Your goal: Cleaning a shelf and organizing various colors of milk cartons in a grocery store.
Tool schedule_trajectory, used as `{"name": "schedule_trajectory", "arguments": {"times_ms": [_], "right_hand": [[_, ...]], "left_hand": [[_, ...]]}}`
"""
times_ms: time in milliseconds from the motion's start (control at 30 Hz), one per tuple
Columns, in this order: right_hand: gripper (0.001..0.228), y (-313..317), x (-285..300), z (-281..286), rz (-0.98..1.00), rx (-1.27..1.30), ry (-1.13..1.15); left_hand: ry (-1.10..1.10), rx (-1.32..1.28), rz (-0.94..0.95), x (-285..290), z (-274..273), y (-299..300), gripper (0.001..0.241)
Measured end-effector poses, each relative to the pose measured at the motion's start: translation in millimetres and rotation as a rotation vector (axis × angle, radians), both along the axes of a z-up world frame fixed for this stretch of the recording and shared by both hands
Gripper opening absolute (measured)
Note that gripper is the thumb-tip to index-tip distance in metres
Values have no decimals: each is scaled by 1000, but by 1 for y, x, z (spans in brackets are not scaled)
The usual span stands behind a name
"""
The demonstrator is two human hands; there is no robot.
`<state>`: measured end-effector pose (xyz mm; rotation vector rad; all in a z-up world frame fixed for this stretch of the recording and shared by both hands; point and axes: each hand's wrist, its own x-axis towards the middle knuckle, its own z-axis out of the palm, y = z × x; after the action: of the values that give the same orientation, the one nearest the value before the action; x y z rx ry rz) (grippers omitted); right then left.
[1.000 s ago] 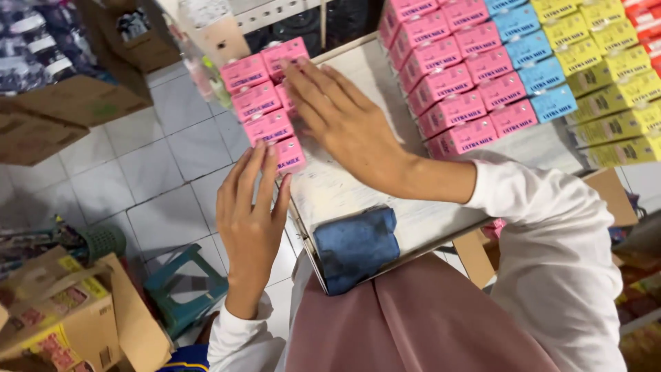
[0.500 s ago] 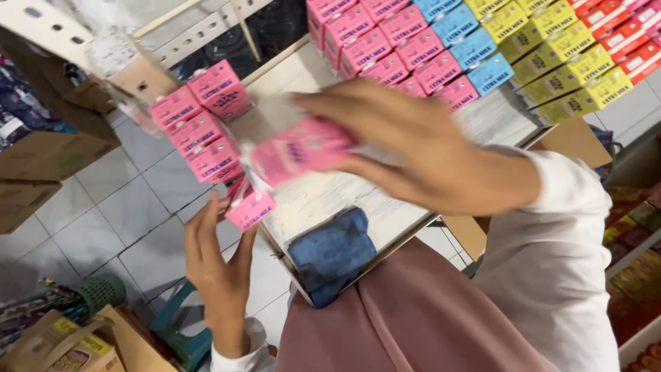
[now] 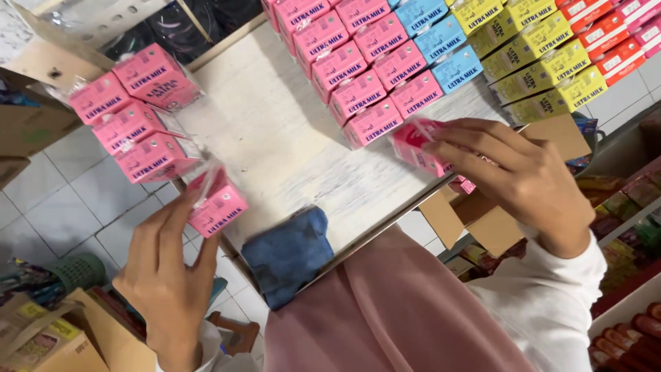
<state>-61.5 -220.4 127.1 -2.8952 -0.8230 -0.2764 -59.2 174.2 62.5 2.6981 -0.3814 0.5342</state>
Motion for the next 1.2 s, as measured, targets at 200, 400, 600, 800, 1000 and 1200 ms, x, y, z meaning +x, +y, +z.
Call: {"name": "schedule_trajectory", "arguments": {"times_ms": [200,400,600,800,1000,1200], "right_hand": [[44,-5,11,-4,-19,-19,-40],[37,-11,18,-28,-4,139,-39],[45,-18,20,-44,-86,287,-62],[46,-26,21,-52,-82,238,-60],[58,-44,20,-88,-141,571,90],[58,-37,15,-96,-190,605,113]], "left_hand": [[69,-171,-184,8,21,-58,54],[250,-313,-561,26,2,-122,48],[-69,71,-706,41,-24,-144,43],[-102,-82,-491,34,-42,-154,36],[24,-18,-506,40,-54,-157,34],[74,-183,-528,41,-52,-163,40]]}}
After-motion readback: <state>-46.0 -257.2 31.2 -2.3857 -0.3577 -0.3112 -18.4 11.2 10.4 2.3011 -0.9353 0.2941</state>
